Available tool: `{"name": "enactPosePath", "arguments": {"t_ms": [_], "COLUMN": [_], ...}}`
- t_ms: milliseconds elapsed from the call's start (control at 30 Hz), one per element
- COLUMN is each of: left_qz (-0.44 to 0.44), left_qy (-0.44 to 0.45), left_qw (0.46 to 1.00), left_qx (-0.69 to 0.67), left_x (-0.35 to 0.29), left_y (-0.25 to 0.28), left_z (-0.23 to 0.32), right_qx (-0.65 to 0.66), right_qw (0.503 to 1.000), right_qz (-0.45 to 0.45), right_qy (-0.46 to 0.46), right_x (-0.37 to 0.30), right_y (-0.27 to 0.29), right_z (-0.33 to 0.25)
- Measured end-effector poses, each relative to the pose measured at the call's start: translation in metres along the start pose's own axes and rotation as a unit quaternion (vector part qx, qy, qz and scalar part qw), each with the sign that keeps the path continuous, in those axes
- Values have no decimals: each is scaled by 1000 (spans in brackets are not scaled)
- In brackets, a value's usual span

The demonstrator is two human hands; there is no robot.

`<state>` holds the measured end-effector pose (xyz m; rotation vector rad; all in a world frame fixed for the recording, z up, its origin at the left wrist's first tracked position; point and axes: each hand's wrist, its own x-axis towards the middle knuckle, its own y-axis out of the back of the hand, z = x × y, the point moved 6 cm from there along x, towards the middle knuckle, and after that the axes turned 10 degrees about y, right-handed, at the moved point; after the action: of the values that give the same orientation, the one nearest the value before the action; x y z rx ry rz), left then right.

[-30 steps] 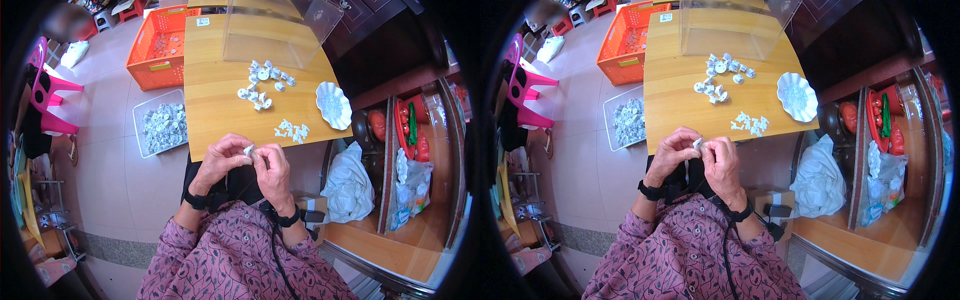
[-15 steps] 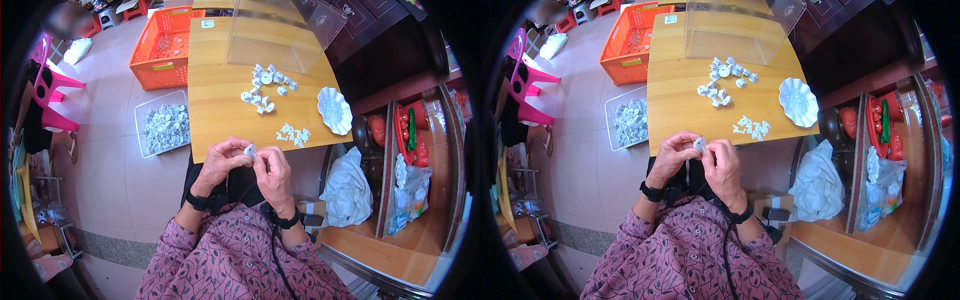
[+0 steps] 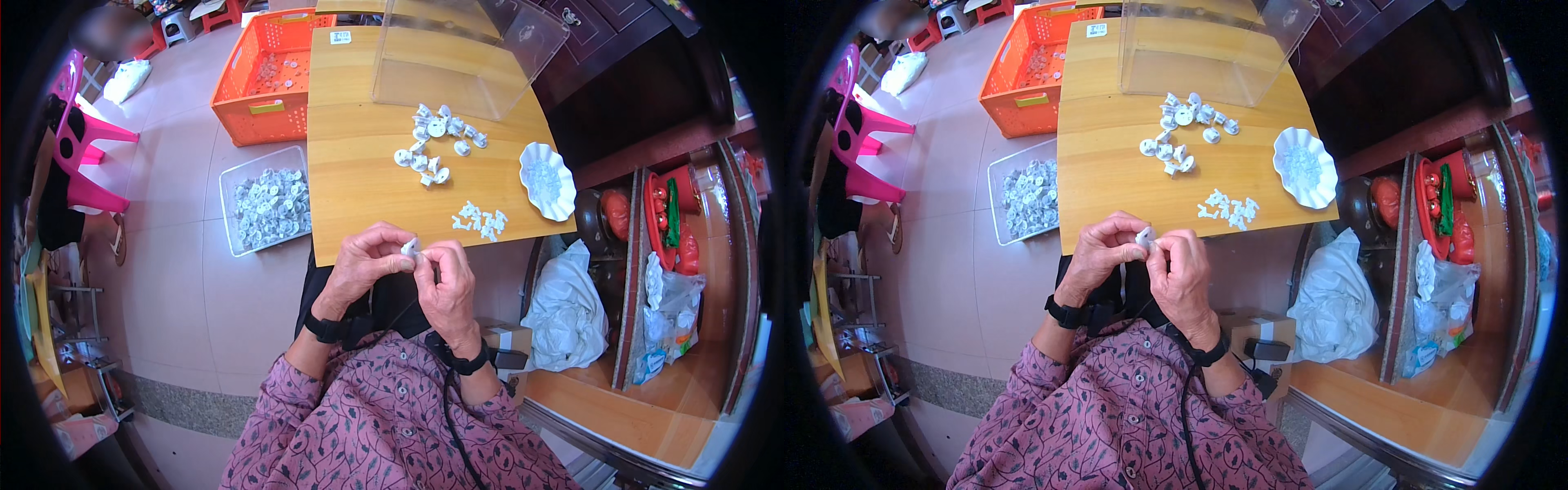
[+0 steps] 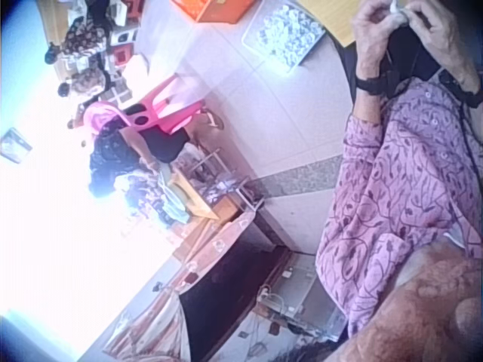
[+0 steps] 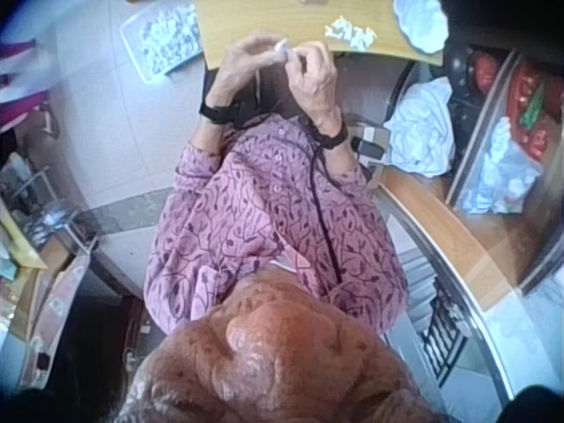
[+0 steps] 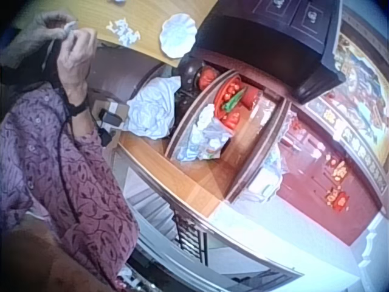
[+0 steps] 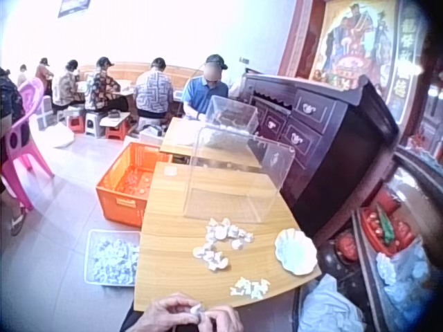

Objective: Assembling and sorting small white plastic components at a workstation.

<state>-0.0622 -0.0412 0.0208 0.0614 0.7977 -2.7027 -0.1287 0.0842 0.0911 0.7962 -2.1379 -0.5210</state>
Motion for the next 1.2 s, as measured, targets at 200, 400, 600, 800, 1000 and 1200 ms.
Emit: {"name": "enactPosePath", "arguments": {"t_ms": [200, 400, 600, 800, 1000, 1200], "left_qz": [-2, 2, 8, 3, 1, 3], "left_qy": [-8, -7, -14, -14, -15, -20], "left_qw": [1000, 999, 1000, 1000, 1000, 1000], "left_qx": [8, 32, 18, 4, 5, 4], "left_x": [0, -1, -2, -3, -4, -5], "left_y": [-1, -2, -3, -4, -1, -2], "left_z": [-2, 2, 3, 2, 2, 1], "right_qx": [3, -11, 13, 10, -17, 2], "right_qw": [1000, 1000, 999, 999, 999, 1000], "right_qz": [3, -9, 30, 32, 5, 8], "right_qy": [0, 15, 7, 12, 38, 30], "right_x": [-1, 1, 0, 0, 0, -1], "right_y": [0, -1, 0, 2, -2, -2], "right_z": [1, -6, -4, -6, -8, -6]}}
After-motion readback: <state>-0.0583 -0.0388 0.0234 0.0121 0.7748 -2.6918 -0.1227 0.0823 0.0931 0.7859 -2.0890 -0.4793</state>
